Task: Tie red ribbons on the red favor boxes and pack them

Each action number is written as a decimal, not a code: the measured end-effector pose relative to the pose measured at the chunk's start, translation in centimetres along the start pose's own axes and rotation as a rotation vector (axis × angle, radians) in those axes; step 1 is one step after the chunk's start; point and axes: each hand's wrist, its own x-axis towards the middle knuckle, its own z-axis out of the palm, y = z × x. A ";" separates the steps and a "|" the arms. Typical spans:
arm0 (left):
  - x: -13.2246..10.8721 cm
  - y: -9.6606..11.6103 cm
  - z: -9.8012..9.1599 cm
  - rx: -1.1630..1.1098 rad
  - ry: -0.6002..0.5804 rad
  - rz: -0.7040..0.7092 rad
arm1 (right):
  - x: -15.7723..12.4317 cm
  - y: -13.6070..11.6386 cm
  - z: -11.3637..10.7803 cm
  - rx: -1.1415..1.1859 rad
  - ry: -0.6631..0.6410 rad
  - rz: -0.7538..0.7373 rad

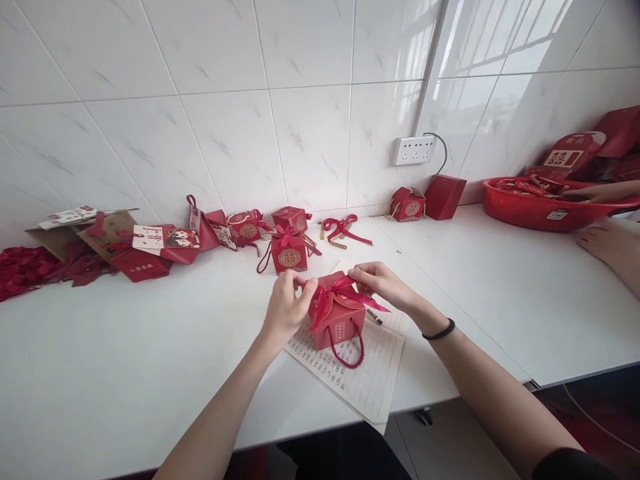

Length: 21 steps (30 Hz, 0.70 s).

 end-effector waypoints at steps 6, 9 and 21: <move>-0.2 0.7 -1.1 -0.022 -0.105 -0.141 | 0.1 0.1 0.2 0.018 -0.068 0.042; -0.3 0.8 -1.0 -0.057 -0.142 -0.119 | 0.1 0.1 0.2 0.014 -0.082 0.059; -0.5 0.3 -0.1 -0.055 -0.090 -0.051 | 0.3 0.7 -0.1 -0.020 -0.065 0.094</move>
